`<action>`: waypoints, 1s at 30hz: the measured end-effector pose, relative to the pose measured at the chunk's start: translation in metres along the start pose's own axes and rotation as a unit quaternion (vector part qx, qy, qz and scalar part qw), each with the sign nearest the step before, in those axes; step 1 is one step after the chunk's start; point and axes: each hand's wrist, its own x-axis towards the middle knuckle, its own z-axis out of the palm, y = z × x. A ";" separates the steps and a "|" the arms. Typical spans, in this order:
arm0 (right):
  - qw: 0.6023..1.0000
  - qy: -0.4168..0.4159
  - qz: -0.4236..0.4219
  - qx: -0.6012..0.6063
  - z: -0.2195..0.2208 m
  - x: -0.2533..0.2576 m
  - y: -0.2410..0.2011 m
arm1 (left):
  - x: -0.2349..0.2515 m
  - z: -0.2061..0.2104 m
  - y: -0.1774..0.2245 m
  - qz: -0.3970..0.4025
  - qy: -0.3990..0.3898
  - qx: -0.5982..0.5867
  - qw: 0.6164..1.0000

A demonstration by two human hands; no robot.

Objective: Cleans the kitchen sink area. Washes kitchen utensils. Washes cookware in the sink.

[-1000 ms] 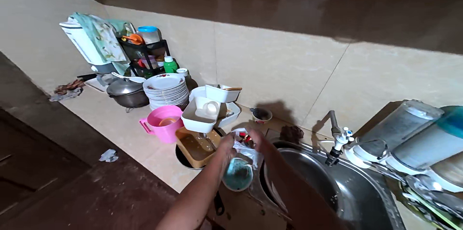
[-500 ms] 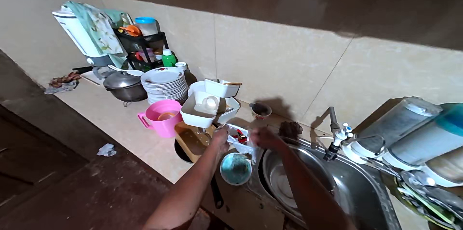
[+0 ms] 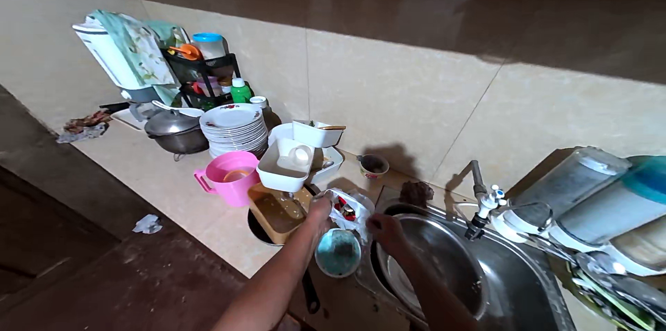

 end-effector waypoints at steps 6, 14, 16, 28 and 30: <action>0.990 -0.011 -0.022 -0.140 0.011 0.020 -0.039 | -0.013 0.008 0.000 0.003 -0.018 0.027 0.999; 0.994 -0.012 0.080 -0.080 0.006 0.038 -0.005 | -0.013 -0.004 0.006 0.021 -0.046 0.044 0.998; 0.998 0.027 0.062 0.003 -0.004 0.038 -0.005 | -0.012 -0.008 0.004 0.084 -0.126 0.093 0.984; 0.897 0.219 0.039 0.383 -0.035 0.014 0.011 | -0.032 0.010 0.068 0.293 -0.151 0.333 0.883; 0.904 0.229 0.065 0.354 -0.026 0.008 0.050 | -0.043 -0.003 0.101 0.352 -0.138 0.333 0.864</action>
